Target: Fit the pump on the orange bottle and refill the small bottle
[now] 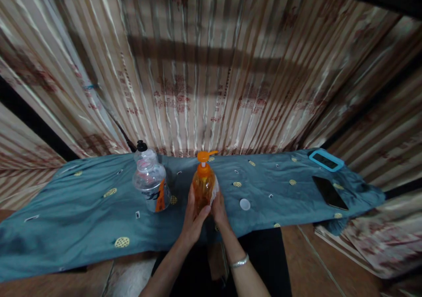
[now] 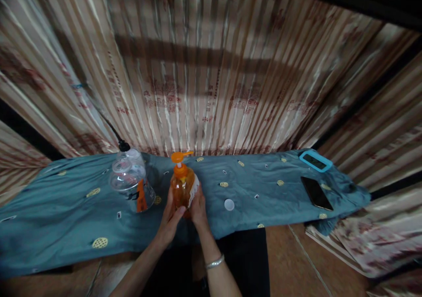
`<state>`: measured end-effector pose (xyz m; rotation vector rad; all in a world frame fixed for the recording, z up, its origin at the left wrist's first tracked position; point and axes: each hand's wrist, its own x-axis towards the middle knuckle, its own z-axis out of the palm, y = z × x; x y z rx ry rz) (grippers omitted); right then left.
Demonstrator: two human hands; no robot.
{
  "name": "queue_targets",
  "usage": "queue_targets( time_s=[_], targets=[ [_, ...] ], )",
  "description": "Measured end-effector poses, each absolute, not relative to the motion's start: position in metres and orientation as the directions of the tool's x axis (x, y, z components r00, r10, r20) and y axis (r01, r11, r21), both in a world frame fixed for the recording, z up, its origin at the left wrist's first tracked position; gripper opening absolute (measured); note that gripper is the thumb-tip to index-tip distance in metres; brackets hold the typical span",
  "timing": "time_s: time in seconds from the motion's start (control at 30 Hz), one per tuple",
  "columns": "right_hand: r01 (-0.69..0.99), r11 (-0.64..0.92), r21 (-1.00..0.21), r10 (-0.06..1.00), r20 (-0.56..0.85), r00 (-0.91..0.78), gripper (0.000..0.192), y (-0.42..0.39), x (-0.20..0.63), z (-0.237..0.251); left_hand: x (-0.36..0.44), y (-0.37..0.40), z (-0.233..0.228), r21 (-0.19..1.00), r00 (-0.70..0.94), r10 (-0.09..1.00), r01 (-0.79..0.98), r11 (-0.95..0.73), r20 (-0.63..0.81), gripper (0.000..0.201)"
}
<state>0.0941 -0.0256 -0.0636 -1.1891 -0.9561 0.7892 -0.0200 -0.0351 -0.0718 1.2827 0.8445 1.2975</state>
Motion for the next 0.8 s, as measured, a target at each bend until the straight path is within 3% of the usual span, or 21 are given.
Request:
queue_targets(
  time_s=[0.17, 0.33, 0.47, 0.63, 0.8],
  targets=[
    [-0.128, 0.137, -0.982, 0.895, 0.067, 0.442, 0.114, -0.048, 0.078, -0.089, -0.018, -0.030, -0.053, 0.984, 0.118, 0.985, -0.142, -0.109, 0.126, 0.126],
    [-0.168, 0.098, -0.981, 0.858, -0.003, 0.514, 0.101, -0.046, 0.077, -0.042, -0.017, -0.022, -0.045, 0.974, 0.036, 0.997, -0.216, -0.061, 0.071, 0.097],
    [-0.175, 0.203, -0.963, 0.879, 0.101, 0.466, 0.083, -0.028, 0.083, -0.010, -0.017, -0.015, -0.042, 0.943, 0.040, 0.997, -0.331, -0.046, 0.062, 0.079],
    [-0.303, 0.121, -0.945, 0.911, -0.015, 0.411, 0.086, -0.019, 0.085, -0.033, -0.022, -0.014, -0.033, 0.956, 0.004, 0.999, -0.292, -0.039, 0.042, 0.072],
    [-0.525, 0.008, -0.851, 0.952, -0.154, 0.264, 0.062, -0.030, 0.085, -0.056, -0.033, -0.030, -0.014, 0.951, -0.027, 1.000, -0.311, -0.003, -0.006, 0.062]
  ],
)
